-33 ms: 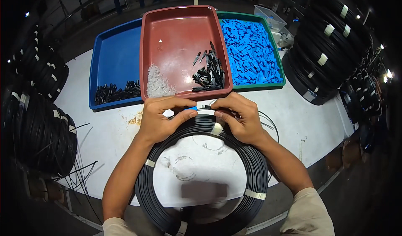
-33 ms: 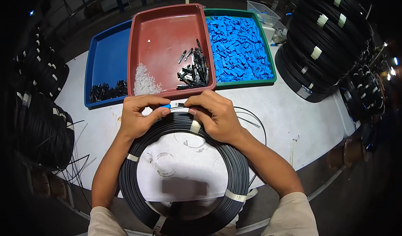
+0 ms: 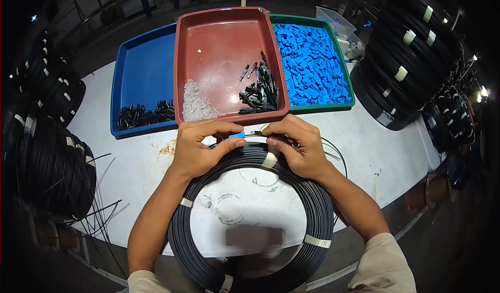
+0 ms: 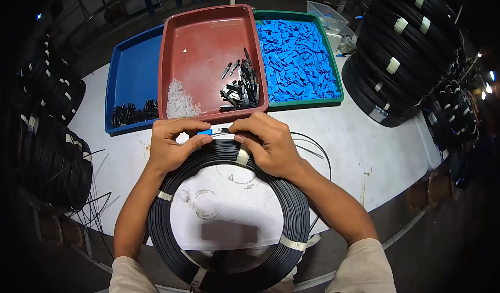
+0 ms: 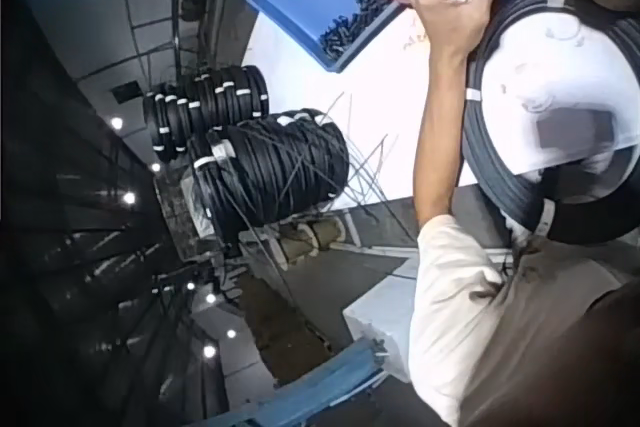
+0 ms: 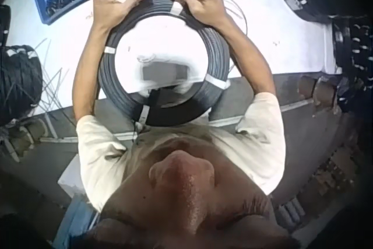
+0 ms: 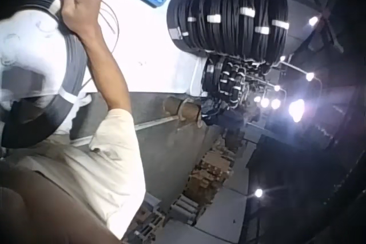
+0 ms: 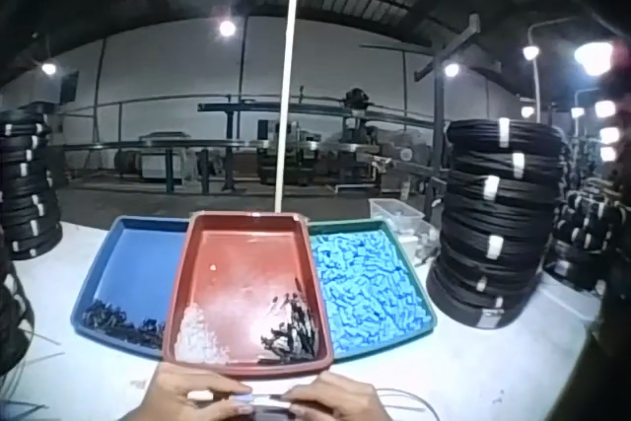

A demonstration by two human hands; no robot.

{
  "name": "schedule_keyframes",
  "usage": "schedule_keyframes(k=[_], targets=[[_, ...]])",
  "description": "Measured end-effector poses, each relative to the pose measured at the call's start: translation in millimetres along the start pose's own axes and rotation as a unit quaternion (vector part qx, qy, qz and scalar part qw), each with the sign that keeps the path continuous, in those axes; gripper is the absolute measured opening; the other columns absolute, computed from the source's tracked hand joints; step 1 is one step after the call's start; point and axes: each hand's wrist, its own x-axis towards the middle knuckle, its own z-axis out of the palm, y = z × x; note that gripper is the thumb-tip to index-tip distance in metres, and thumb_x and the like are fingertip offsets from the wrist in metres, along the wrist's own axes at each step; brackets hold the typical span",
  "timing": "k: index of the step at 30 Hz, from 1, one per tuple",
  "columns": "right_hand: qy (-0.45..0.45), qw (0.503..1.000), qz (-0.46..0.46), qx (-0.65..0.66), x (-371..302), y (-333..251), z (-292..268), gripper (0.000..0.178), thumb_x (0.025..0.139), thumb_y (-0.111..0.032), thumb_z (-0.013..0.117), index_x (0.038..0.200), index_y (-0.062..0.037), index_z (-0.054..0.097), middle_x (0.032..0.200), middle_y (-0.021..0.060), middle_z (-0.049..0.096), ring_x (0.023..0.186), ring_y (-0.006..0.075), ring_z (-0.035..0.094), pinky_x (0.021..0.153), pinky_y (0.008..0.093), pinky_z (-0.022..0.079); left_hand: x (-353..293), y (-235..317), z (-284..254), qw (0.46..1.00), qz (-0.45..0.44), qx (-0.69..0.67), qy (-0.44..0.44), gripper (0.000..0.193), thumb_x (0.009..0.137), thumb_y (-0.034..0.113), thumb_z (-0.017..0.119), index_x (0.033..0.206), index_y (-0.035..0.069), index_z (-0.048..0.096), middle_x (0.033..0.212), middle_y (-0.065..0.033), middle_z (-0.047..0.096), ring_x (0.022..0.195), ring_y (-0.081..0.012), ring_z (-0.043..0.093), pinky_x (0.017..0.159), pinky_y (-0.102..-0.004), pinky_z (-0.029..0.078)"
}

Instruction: The person attaches connectors and components from trays onto the ends of coiled cables, stacks a completed coil onto a pile, and takes a new cable coil to repeat the process.

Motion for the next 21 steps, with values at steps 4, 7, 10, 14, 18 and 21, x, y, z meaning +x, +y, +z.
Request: schedule_keyframes(k=[4,7,10,14,18,21], targets=[[-0.001,1.0,0.0,0.0,0.0,-1.5,-0.7,0.019,0.083,0.002,0.071,0.101,-0.0006,0.073,0.081,0.0082,0.065,0.066,0.0161,0.059,0.059,0.0285,0.045,-1.0,-0.3,3.1,1.0,0.011,-0.007,0.026,0.028,0.076,0.003,0.086,0.102,-0.002,0.076,0.092,-0.0122,0.078,0.077,-0.0161,0.075,0.073,-0.0255,0.058],[-0.021,0.999,0.028,-0.001,0.3,-5.6,-2.2,0.018,0.083,0.001,0.071,0.101,-0.0021,0.072,0.083,0.0113,0.064,0.071,0.0246,0.061,0.064,0.0348,0.049,-1.8,-1.5,3.0,0.999,0.004,-0.023,0.031,0.03,0.075,0.004,0.087,0.103,-0.002,0.076,0.093,-0.012,0.078,0.081,-0.0175,0.076,0.075,-0.026,0.058],[-0.022,1.0,0.016,-0.006,0.1,-5.8,-2.6,0.02,0.082,0.002,0.072,0.101,-0.0027,0.072,0.083,0.0109,0.064,0.071,0.025,0.061,0.064,0.0347,0.049,-1.5,0.0,2.6,0.999,0.004,-0.022,0.024,0.031,0.076,0.004,0.087,0.104,-0.003,0.075,0.093,-0.0115,0.078,0.083,-0.0176,0.076,0.075,-0.0258,0.059],[-0.019,1.0,0.01,-0.012,-1.7,-2.7,-1.4,0.025,0.079,0.006,0.07,0.101,-0.0035,0.072,0.083,0.0104,0.062,0.072,0.0253,0.062,0.065,0.0348,0.05,-0.2,3.8,3.7,1.0,0.023,-0.004,0.019,0.031,0.076,0.004,0.086,0.105,-0.002,0.075,0.094,-0.0115,0.078,0.082,-0.0171,0.077,0.074,-0.0251,0.059],[-0.015,1.0,0.001,-0.002,-1.5,-3.2,0.3,0.029,0.077,0.01,0.067,0.101,-0.0039,0.072,0.083,0.0102,0.061,0.072,0.0256,0.063,0.065,0.0351,0.051,-0.6,4.8,4.0,1.0,0.021,0.007,0.008,0.032,0.076,0.004,0.086,0.105,-0.002,0.075,0.096,-0.0119,0.078,0.083,-0.0174,0.077,0.074,-0.0257,0.06],[-0.022,1.0,0.001,-0.009,-1.3,-4.5,-0.3,0.03,0.076,0.011,0.066,0.101,-0.0042,0.072,0.082,0.0104,0.06,0.072,0.026,0.063,0.065,0.0352,0.051,-0.7,4.6,4.1,1.0,0.024,0.011,0.005,0.032,0.076,0.004,0.086,0.106,-0.001,0.074,0.099,-0.0121,0.078,0.083,-0.0175,0.077,0.074,-0.0262,0.06]])
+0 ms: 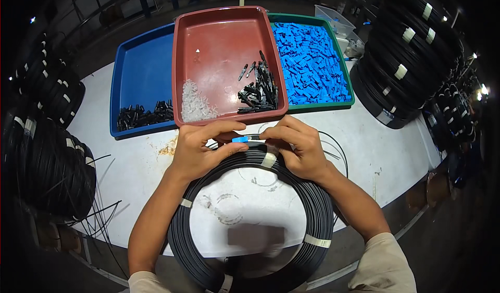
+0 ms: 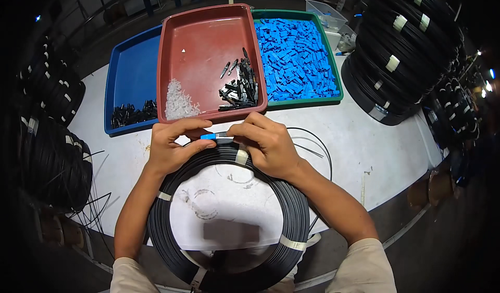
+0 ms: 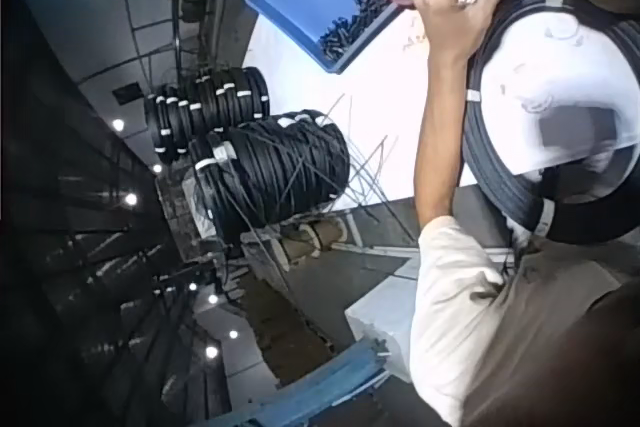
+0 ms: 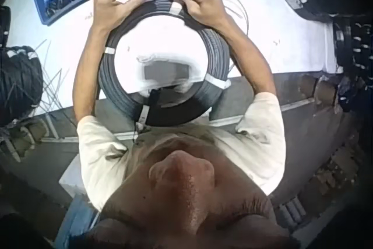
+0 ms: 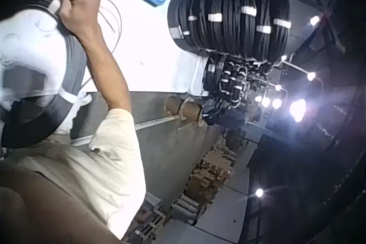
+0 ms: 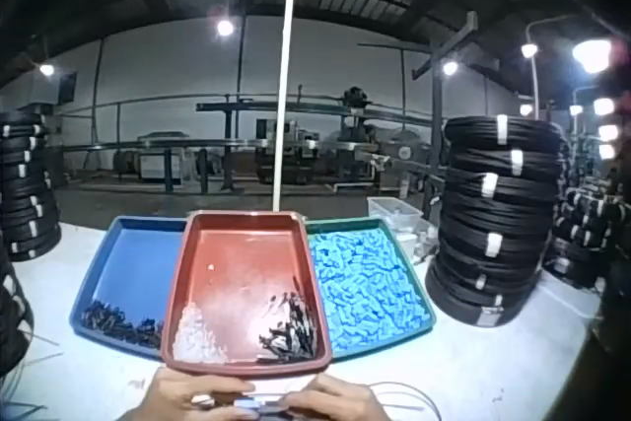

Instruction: The person attaches connectors and components from trays onto the ends of coiled cables, stacks a completed coil onto a pile, and takes a new cable coil to repeat the process.

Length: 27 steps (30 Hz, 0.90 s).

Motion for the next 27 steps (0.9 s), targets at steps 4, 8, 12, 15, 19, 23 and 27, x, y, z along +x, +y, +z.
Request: schedule_keyframes(k=[4,8,12,15,19,23,27], targets=[[0.006,1.0,-0.01,-0.003,-0.9,2.4,0.1,0.032,0.075,0.012,0.065,0.102,-0.0046,0.072,0.083,0.0104,0.06,0.071,0.0263,0.062,0.065,0.0353,0.051,0.3,0.6,0.6,1.0,0.001,-0.001,-0.012,0.032,0.076,0.005,0.087,0.105,-0.001,0.074,0.099,-0.0116,0.077,0.083,-0.0177,0.077,0.074,-0.0267,0.061],[-0.029,0.999,-0.018,-0.017,0.2,1.9,-1.7,0.03,0.076,0.01,0.066,0.101,-0.005,0.07,0.083,0.0096,0.06,0.072,0.0265,0.062,0.065,0.0355,0.051,-0.4,-1.5,0.5,0.999,0.027,0.016,-0.017,0.03,0.079,0.01,0.086,0.105,0.0,0.074,0.096,-0.0109,0.078,0.079,-0.0186,0.077,0.067,-0.0282,0.06],[-0.032,0.999,-0.011,-0.025,0.7,-0.3,-1.2,0.027,0.077,0.004,0.072,0.102,-0.0055,0.068,0.085,0.01,0.062,0.074,0.0273,0.062,0.067,0.037,0.05,-0.3,-0.2,1.1,0.998,0.045,0.044,-0.013,0.029,0.078,0.01,0.086,0.103,0.0,0.075,0.09,-0.0104,0.077,0.074,-0.0183,0.076,0.065,-0.0282,0.059],[0.035,0.999,0.009,-0.028,-2.3,4.0,4.6,0.026,0.078,-0.003,0.077,0.102,-0.0054,0.067,0.086,0.0107,0.065,0.075,0.0287,0.063,0.069,0.0384,0.049,-0.9,-0.4,2.5,0.998,0.05,0.041,-0.002,0.025,0.078,0.01,0.086,0.099,0.001,0.076,0.085,-0.0098,0.077,0.069,-0.0171,0.074,0.063,-0.028,0.058],[-0.004,0.999,0.012,-0.052,-2.4,3.5,-0.4,0.023,0.078,-0.006,0.079,0.097,-0.0039,0.066,0.084,0.0101,0.066,0.076,0.0297,0.064,0.069,0.0386,0.049,-0.5,3.4,-1.2,0.994,0.069,0.077,-0.032,0.02,0.076,0.009,0.086,0.093,0.002,0.077,0.081,-0.0099,0.076,0.065,-0.0184,0.072,0.06,-0.0282,0.056],[0.003,0.999,-0.003,-0.032,-1.2,2.8,0.5,0.023,0.078,-0.005,0.079,0.097,-0.0032,0.067,0.085,0.0103,0.066,0.076,0.0295,0.064,0.069,0.0387,0.05,1.6,3.1,1.0,0.988,0.112,0.106,-0.024,0.015,0.074,0.007,0.087,0.085,0.003,0.077,0.076,-0.0071,0.075,0.06,-0.0165,0.069,0.053,-0.026,0.052],[-0.004,1.0,-0.011,-0.002,2.8,-2.5,2.3,0.023,0.078,0.0,0.078,0.098,-0.0025,0.067,0.089,0.0111,0.067,0.079,0.0291,0.066,0.07,0.038,0.054,2.0,0.3,0.9,0.985,0.131,0.108,-0.019,0.015,0.073,0.006,0.087,0.085,0.003,0.077,0.077,-0.0075,0.075,0.063,-0.0173,0.071,0.056,-0.0264,0.054]])
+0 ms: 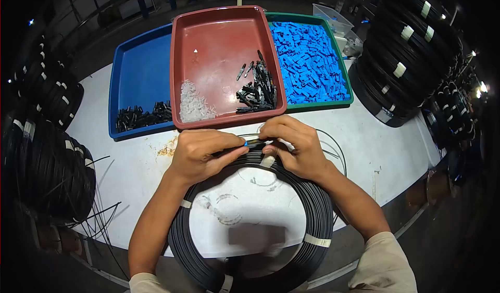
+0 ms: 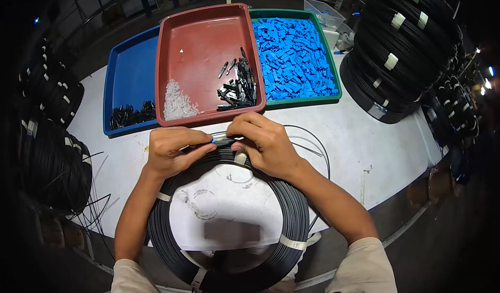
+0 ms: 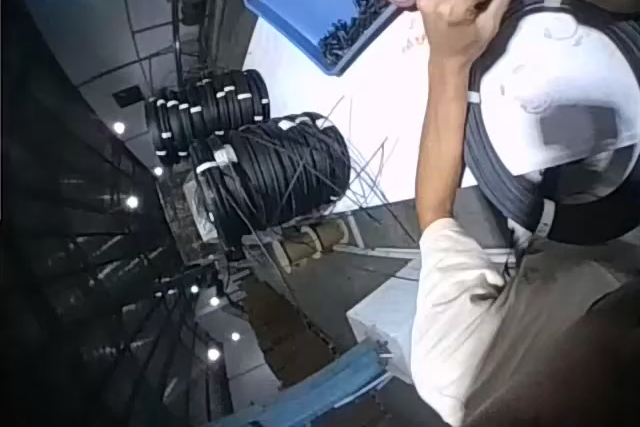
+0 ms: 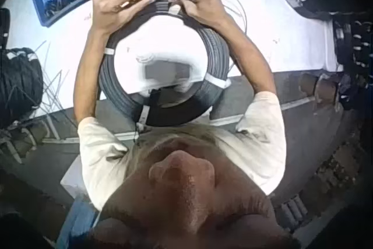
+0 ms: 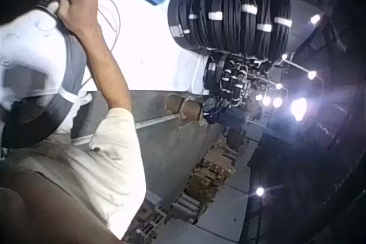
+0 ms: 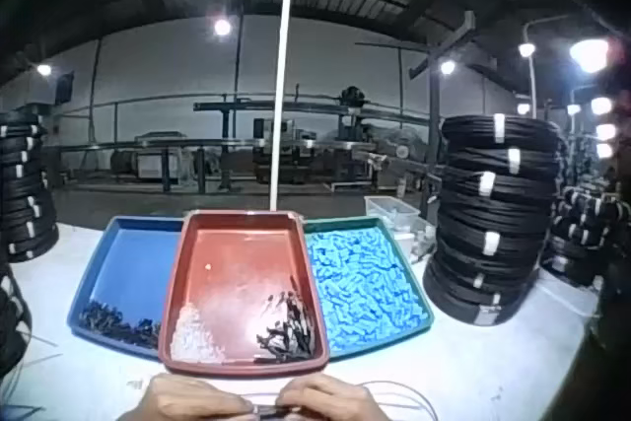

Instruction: The person attaches connectors and components from trays onto the ends of coiled cables, stacks a completed coil onto a pile, and takes a new cable coil to repeat the process.

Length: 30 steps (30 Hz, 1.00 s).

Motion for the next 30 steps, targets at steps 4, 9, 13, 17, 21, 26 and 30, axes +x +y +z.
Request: schedule_keyframes(k=[4,9,13,17,21,26,30], targets=[[0.02,1.0,-0.016,-0.007,1.5,1.4,0.1,0.021,0.079,0.002,0.075,0.098,-0.001,0.067,0.094,0.0129,0.068,0.082,0.0282,0.067,0.07,0.0372,0.055,1.7,1.5,0.4,1.0,0.007,-0.004,0.025,0.015,0.073,0.004,0.086,0.086,0.003,0.078,0.081,-0.0083,0.076,0.068,-0.0192,0.073,0.062,-0.0266,0.057],[0.024,0.997,0.067,-0.035,-5.3,4.2,-1.4,0.017,0.081,-0.002,0.076,0.095,-0.0002,0.067,0.087,0.0128,0.069,0.074,0.0275,0.067,0.065,0.0362,0.053,2.3,9.3,-2.0,0.999,-0.042,-0.028,0.017,0.015,0.075,0.002,0.085,0.087,0.002,0.078,0.085,-0.0104,0.077,0.071,-0.0192,0.074,0.065,-0.027,0.058],[0.019,0.998,0.057,-0.02,-4.9,1.1,-1.7,0.013,0.084,-0.005,0.076,0.094,-0.0006,0.068,0.079,0.0123,0.069,0.067,0.0273,0.067,0.061,0.0356,0.052,0.4,2.6,-0.6,0.995,-0.064,-0.069,0.038,0.014,0.078,0.003,0.083,0.091,0.001,0.078,0.086,-0.0115,0.077,0.071,-0.0177,0.073,0.064,-0.0273,0.057],[0.034,0.999,0.034,-0.02,-3.2,3.5,0.7,0.012,0.083,-0.003,0.076,0.093,0.0016,0.072,0.08,0.0115,0.072,0.061,0.0187,0.065,0.057,0.0299,0.05,-1.8,-1.2,-0.5,0.991,-0.09,-0.081,0.05,0.017,0.077,0.002,0.085,0.093,0.0,0.078,0.089,-0.0128,0.077,0.073,-0.0172,0.073,0.068,-0.0268,0.057],[0.028,0.998,0.037,-0.032,-5.2,4.9,0.1,0.012,0.083,-0.004,0.076,0.093,0.0013,0.072,0.079,0.0119,0.072,0.06,0.0189,0.064,0.057,0.03,0.049,-0.8,1.5,-1.5,0.992,-0.097,-0.078,0.037,0.02,0.076,0.003,0.086,0.095,0.0,0.078,0.09,-0.0124,0.078,0.073,-0.0165,0.073,0.068,-0.0264,0.057],[0.001,0.998,0.058,-0.028,-5.4,0.3,-1.9,0.011,0.086,-0.008,0.074,0.093,-0.0003,0.07,0.078,0.0144,0.068,0.065,0.029,0.066,0.06,0.0361,0.051,-0.9,-0.8,0.1,0.989,-0.106,-0.068,0.074,0.026,0.074,0.005,0.088,0.098,0.0,0.077,0.09,-0.012,0.078,0.076,-0.0158,0.073,0.069,-0.0265,0.057],[0.008,0.998,0.059,-0.029,-5.6,1.8,-1.5,0.011,0.086,-0.008,0.074,0.092,-0.0004,0.07,0.077,0.0141,0.068,0.065,0.0291,0.066,0.06,0.0362,0.051,-2.7,-1.9,-0.8,0.988,-0.101,-0.094,0.068,0.03,0.073,0.004,0.089,0.1,0.0,0.077,0.091,-0.0126,0.078,0.077,-0.0164,0.074,0.07,-0.0267,0.057]])
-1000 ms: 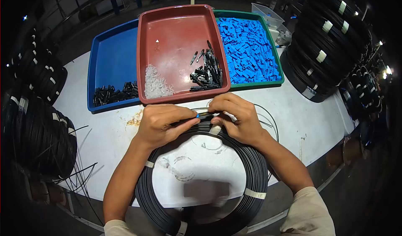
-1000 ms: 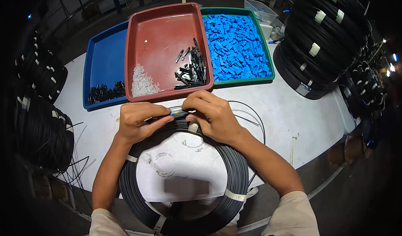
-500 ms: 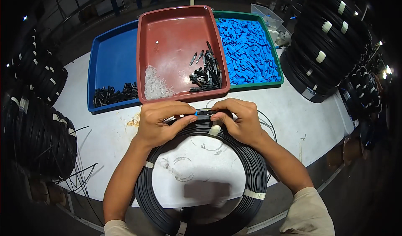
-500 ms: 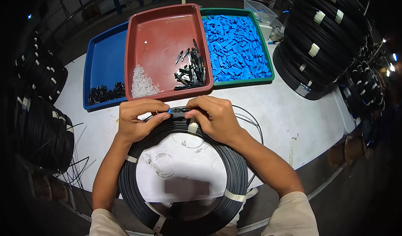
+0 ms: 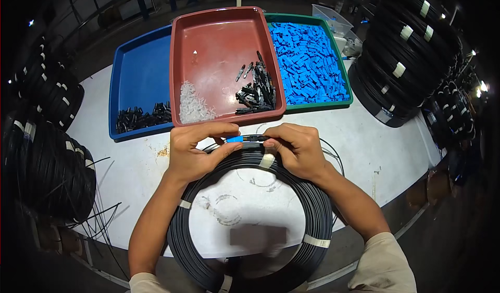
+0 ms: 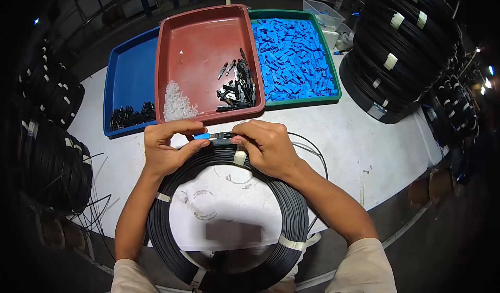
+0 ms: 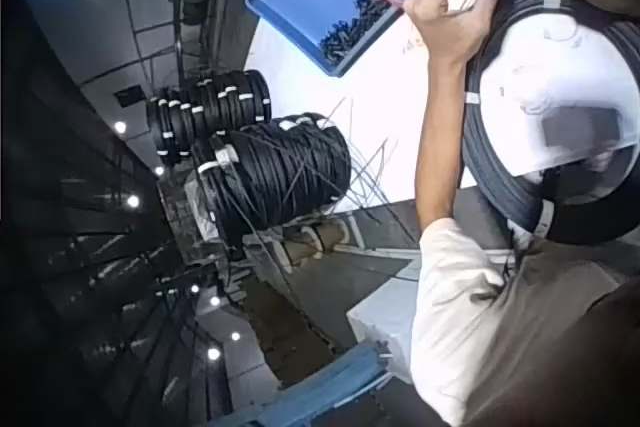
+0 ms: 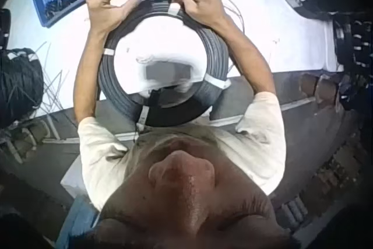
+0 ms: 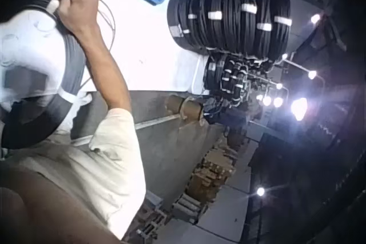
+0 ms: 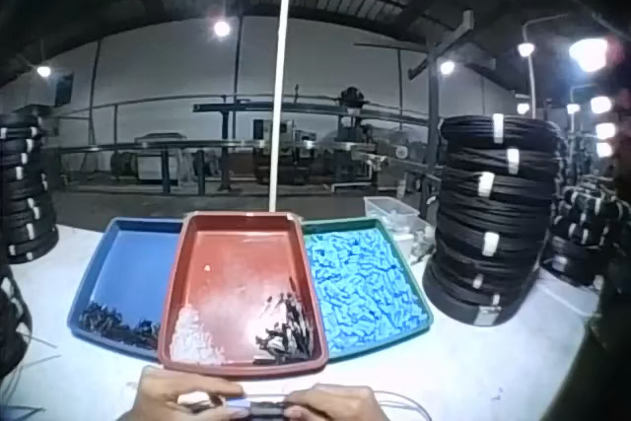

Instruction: The person attaches connectors and components from trays onto the ends of coiled cables, stacks a completed coil onto a pile, and takes a new cable coil to repeat the process.

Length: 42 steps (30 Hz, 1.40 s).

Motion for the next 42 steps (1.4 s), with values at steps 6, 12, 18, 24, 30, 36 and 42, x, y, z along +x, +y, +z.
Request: schedule_keyframes(k=[6,12,18,24,30,36,42], targets=[[-0.032,0.997,-0.059,-0.037,1.2,-2.1,-1.2,0.011,0.086,-0.008,0.073,0.094,-0.0012,0.069,0.073,0.0137,0.065,0.063,0.0311,0.063,0.059,0.0384,0.05,-1.9,0.3,-1.3,1.0,-0.001,-0.02,-0.02,0.032,0.071,-0.001,0.088,0.1,-0.001,0.076,0.093,-0.0129,0.077,0.082,-0.0171,0.075,0.07,-0.0271,0.058],[-0.035,0.995,-0.089,-0.035,0.3,-0.2,-2.5,0.013,0.083,-0.005,0.074,0.094,-0.0024,0.068,0.072,0.0121,0.064,0.062,0.0296,0.064,0.058,0.0382,0.051,-1.1,8.5,-2.1,0.995,-0.049,-0.082,-0.031,0.042,0.07,-0.002,0.088,0.109,-0.001,0.072,0.09,-0.013,0.077,0.084,-0.0145,0.075,0.07,-0.0264,0.058],[-0.024,0.991,-0.127,-0.037,1.4,2.8,-2.0,0.024,0.071,0.004,0.069,0.094,-0.0026,0.069,0.071,0.0102,0.064,0.062,0.0281,0.064,0.058,0.0379,0.051,1.8,8.0,0.4,0.987,-0.07,-0.116,-0.083,0.071,0.068,-0.01,0.085,0.134,-0.001,0.059,0.078,-0.0076,0.074,0.093,-0.0182,0.075,0.095,-0.0333,0.056],[0.009,0.989,-0.143,-0.045,4.1,-0.2,0.7,0.023,0.07,0.007,0.07,0.091,-0.0013,0.07,0.063,0.0104,0.058,0.054,0.026,0.058,0.051,0.0366,0.045,1.9,8.1,-1.6,0.983,-0.078,-0.136,-0.098,0.078,0.069,-0.011,0.084,0.14,-0.004,0.054,0.08,-0.0089,0.074,0.099,-0.022,0.074,0.096,-0.0347,0.056],[-0.015,0.993,-0.117,-0.021,4.1,-2.8,1.7,0.031,0.065,0.009,0.062,0.093,-0.0005,0.068,0.069,0.012,0.064,0.06,0.0302,0.064,0.055,0.0394,0.052,1.9,12.4,-0.5,0.982,-0.067,-0.153,-0.092,0.072,0.073,-0.009,0.081,0.14,-0.004,0.055,0.078,-0.008,0.075,0.099,-0.0222,0.075,0.09,-0.0305,0.058],[0.003,0.994,-0.109,-0.009,5.0,-3.6,5.5,0.025,0.068,0.01,0.065,0.09,-0.0017,0.071,0.063,0.0111,0.059,0.052,0.0258,0.058,0.05,0.0361,0.045,0.9,11.8,-2.2,0.987,-0.055,-0.106,-0.104,0.075,0.07,-0.009,0.085,0.138,-0.006,0.056,0.081,-0.0119,0.077,0.099,-0.0219,0.075,0.091,-0.0295,0.057],[-0.015,0.994,-0.107,-0.019,3.0,-4.0,4.9,0.022,0.071,0.008,0.069,0.09,-0.0018,0.071,0.064,0.0103,0.058,0.053,0.0263,0.059,0.052,0.0369,0.046,2.4,10.9,0.3,0.986,-0.055,-0.106,-0.113,0.075,0.07,-0.011,0.083,0.139,-0.007,0.055,0.079,-0.0112,0.077,0.099,-0.0231,0.075,0.09,-0.0298,0.057]])
